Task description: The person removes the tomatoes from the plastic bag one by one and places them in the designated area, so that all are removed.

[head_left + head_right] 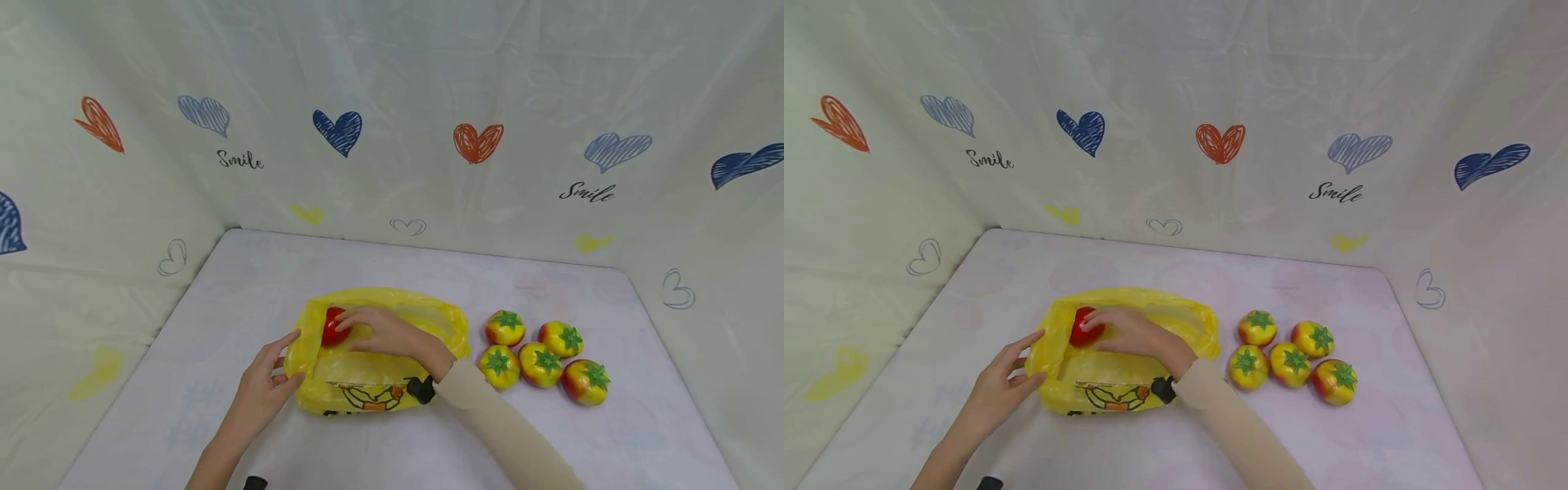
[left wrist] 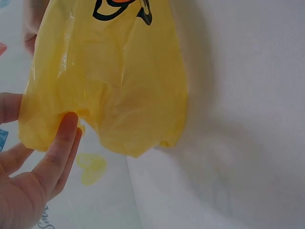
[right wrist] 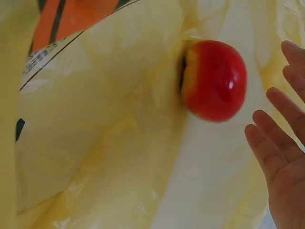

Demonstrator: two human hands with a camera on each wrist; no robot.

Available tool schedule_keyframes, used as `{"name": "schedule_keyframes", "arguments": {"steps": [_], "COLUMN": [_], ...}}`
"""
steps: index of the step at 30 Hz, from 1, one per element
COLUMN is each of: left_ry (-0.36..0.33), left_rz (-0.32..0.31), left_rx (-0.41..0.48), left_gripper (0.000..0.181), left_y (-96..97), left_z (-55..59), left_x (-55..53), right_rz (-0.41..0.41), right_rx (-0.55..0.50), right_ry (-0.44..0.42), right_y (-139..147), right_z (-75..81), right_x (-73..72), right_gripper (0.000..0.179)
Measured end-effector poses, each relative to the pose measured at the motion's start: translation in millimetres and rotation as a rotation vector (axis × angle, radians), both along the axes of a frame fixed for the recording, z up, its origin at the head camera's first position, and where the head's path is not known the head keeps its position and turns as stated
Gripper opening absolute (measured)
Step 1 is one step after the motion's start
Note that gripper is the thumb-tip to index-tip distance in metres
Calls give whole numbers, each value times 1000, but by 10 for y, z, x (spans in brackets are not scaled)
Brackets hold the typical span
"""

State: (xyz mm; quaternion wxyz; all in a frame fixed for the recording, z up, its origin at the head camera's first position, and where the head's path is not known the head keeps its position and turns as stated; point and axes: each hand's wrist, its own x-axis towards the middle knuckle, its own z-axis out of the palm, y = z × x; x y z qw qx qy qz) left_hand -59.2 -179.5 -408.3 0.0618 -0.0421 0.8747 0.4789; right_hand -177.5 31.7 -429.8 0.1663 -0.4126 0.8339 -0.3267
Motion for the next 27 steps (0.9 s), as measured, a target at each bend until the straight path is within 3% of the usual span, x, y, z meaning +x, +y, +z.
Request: {"name": "schedule_keyframes", "arguments": {"steps": [11, 18, 27], "left_ry": [2, 12, 6], "left_rz": [-5, -6, -6], "left_rx": [-9, -2, -16], "left_gripper": [63, 63, 64], "left_y": [13, 18, 17], "left_z": [-12, -10, -7], "left_x": [4, 6, -1], "right_rz": [36, 64, 75], "right_rx": [129, 202, 207], "right_ry": [155, 328, 474], "right_y": [-152, -245, -335], "right_z": [-116, -173, -254], "right_x": [-80, -115, -144], "right_gripper": [37, 39, 37]}}
